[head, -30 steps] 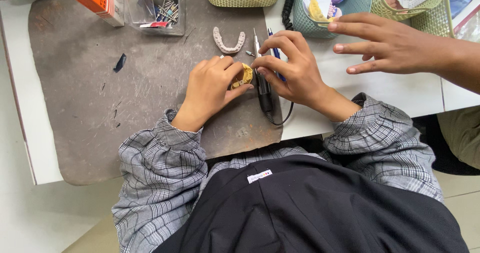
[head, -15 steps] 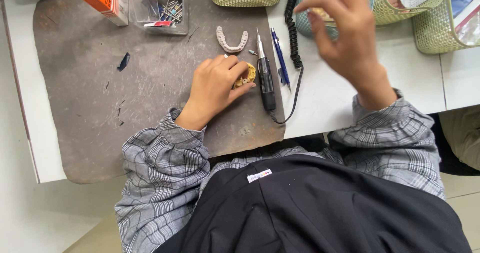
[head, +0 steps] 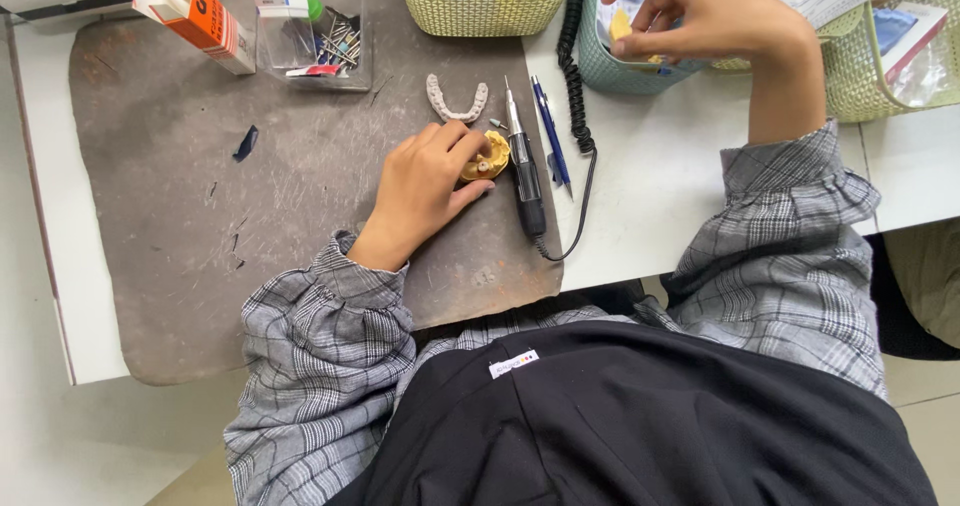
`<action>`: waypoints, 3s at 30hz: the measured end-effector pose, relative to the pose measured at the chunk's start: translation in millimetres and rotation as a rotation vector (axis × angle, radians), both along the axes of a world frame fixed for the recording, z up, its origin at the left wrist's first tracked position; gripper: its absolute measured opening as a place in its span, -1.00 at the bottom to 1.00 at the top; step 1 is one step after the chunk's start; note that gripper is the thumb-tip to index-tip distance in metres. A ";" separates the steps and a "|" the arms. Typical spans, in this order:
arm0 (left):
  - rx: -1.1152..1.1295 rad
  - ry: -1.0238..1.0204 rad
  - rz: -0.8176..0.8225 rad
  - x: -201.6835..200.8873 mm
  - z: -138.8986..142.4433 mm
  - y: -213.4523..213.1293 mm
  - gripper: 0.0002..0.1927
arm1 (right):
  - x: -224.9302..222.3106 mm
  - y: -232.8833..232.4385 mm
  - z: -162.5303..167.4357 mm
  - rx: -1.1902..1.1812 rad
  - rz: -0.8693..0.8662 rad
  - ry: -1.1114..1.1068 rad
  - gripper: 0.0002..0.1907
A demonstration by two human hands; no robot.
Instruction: The person uses a handheld rotary grinding tool to finish a dental prosthesis on a yellow plaster dental model, holding the model in one hand while grinding with the other. They change grinding burrs, work on different areas of the prosthesis, and turn the model over to grind other sides by hand.
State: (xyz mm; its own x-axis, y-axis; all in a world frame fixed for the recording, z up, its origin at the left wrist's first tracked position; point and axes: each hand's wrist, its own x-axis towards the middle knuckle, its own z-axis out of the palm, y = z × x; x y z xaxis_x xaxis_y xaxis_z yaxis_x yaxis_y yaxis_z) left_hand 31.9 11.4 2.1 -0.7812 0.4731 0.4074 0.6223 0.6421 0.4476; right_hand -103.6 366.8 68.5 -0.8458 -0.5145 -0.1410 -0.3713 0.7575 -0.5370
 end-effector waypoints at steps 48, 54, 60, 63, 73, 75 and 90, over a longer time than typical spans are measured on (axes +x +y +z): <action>0.636 -0.190 0.062 45.7 15.1 12.6 -0.81 | 143.6 -101.0 29.2 0.199 0.539 -0.181 -0.84; 0.677 -0.305 0.007 38.9 12.4 12.6 -0.80 | 153.9 -104.9 21.8 0.334 0.481 -0.147 -0.82; 0.910 -0.506 -0.139 36.4 12.9 15.8 -0.74 | 161.6 -102.4 8.2 0.321 0.430 -0.041 -0.93; 0.932 -0.520 -0.182 39.5 14.8 12.0 -0.70 | 155.1 -99.5 7.0 0.234 0.436 -0.023 -0.91; 0.876 -0.625 -0.079 40.2 18.2 12.9 -0.81 | 134.7 -70.1 12.0 -0.860 0.280 -0.298 -0.86; 0.838 -0.612 -0.091 40.8 19.5 12.7 -0.80 | 135.7 -68.4 0.2 -0.948 0.150 -0.385 -0.84; 0.791 -0.655 -0.068 44.3 22.9 11.1 -0.79 | 136.6 -74.2 -39.8 -1.138 0.033 -0.379 -0.89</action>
